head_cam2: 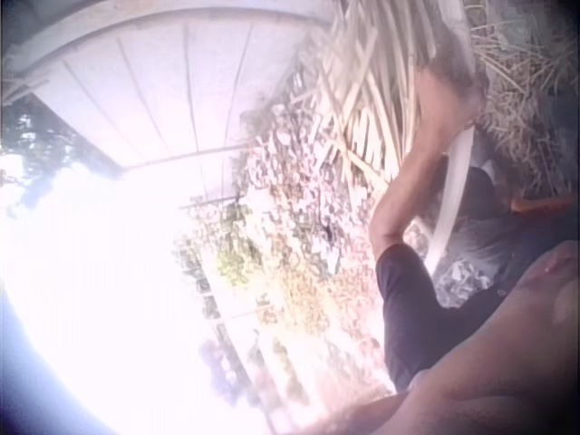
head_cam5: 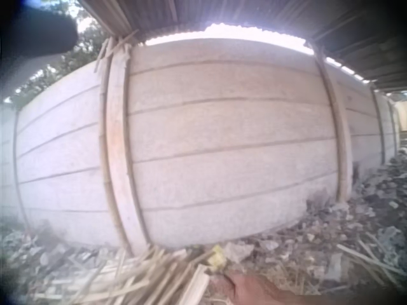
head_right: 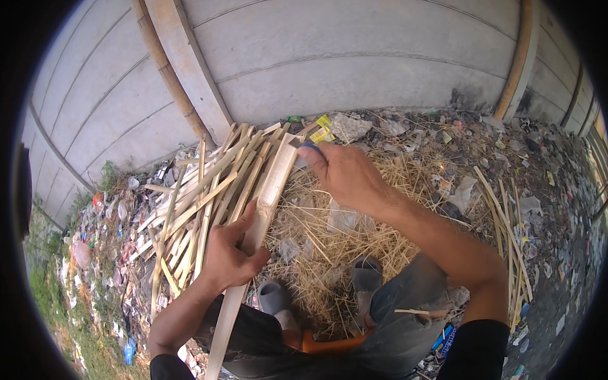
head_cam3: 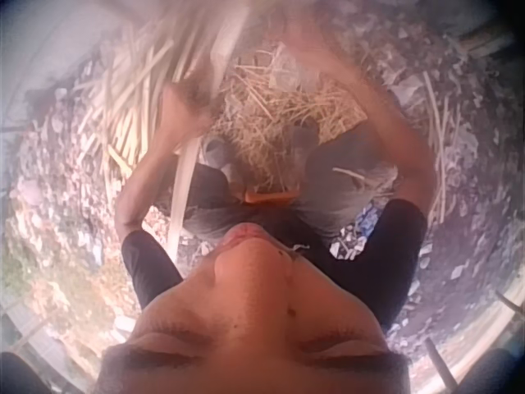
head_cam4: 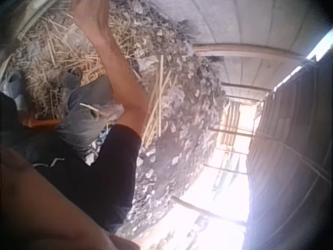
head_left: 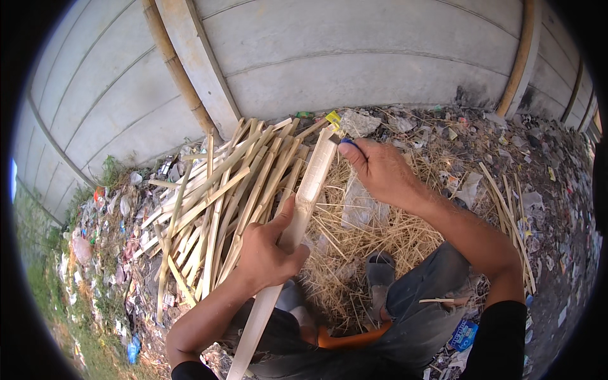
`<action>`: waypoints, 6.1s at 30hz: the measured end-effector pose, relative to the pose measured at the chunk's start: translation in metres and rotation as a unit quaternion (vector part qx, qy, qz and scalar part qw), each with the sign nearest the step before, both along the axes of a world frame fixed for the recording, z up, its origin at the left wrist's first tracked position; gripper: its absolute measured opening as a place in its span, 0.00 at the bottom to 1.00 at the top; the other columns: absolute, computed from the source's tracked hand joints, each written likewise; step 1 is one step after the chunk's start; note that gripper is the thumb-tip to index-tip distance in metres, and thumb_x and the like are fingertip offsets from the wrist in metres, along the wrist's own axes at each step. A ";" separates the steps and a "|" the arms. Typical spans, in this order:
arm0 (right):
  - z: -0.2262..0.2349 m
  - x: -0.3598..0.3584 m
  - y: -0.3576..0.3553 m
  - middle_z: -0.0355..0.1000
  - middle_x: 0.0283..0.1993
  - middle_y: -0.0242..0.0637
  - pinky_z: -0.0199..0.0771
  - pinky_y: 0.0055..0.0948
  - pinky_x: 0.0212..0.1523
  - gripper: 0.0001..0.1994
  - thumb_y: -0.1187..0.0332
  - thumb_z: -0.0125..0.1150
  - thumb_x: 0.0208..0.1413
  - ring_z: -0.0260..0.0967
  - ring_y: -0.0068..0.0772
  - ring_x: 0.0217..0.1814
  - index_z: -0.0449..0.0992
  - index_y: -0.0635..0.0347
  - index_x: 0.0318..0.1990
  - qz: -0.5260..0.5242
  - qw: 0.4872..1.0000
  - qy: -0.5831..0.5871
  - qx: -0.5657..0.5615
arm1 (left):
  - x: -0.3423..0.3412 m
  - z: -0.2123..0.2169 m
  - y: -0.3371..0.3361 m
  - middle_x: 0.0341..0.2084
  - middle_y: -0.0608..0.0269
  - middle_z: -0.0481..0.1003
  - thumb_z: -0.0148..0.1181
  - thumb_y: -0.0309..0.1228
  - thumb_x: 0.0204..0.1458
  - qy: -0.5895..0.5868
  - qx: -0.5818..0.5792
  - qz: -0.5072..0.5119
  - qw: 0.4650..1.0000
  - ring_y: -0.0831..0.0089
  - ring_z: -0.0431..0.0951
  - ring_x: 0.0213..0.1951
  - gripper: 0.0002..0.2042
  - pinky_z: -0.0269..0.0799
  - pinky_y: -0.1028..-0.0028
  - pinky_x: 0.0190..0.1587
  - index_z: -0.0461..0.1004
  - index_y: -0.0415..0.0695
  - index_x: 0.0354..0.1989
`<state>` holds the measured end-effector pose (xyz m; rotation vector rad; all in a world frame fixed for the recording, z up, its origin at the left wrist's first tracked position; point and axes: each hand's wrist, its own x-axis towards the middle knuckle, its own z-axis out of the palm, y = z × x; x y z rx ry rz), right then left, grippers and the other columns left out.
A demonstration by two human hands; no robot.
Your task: The person sits on the ground and uses a knife to split long bamboo poles into thin strips. They hold the bamboo with one hand and carefully guide the knife along the length of the pole to create uniform strips, which are then placed in a pile.
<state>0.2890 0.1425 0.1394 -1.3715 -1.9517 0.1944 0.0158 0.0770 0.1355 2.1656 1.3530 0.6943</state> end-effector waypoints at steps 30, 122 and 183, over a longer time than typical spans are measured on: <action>0.006 0.011 -0.051 0.71 0.18 0.51 0.68 0.48 0.23 0.24 0.51 0.49 0.73 0.71 0.56 0.20 0.74 0.65 0.34 0.014 0.998 0.055 0.010 | -0.008 -0.008 -0.011 0.16 0.49 0.77 0.68 0.27 0.38 0.065 0.131 -0.038 0.989 0.58 0.83 0.21 0.37 0.79 0.67 0.30 0.71 0.29 0.64; -0.009 0.001 -0.051 0.75 0.23 0.52 0.73 0.53 0.32 0.28 0.45 0.49 0.70 0.76 0.59 0.28 0.79 0.65 0.33 0.061 0.987 -0.068 -0.135 | 0.005 -0.017 -0.012 0.17 0.52 0.79 0.74 0.37 0.50 0.111 0.190 -0.056 0.974 0.58 0.84 0.21 0.35 0.80 0.66 0.29 0.70 0.30 0.64; -0.005 0.023 -0.016 0.72 0.19 0.51 0.72 0.52 0.28 0.25 0.49 0.54 0.68 0.75 0.59 0.24 0.79 0.67 0.35 0.003 0.999 -0.008 -0.051 | -0.009 -0.016 -0.020 0.16 0.52 0.79 0.71 0.32 0.45 0.055 0.188 -0.081 0.977 0.60 0.83 0.19 0.33 0.79 0.67 0.26 0.73 0.28 0.61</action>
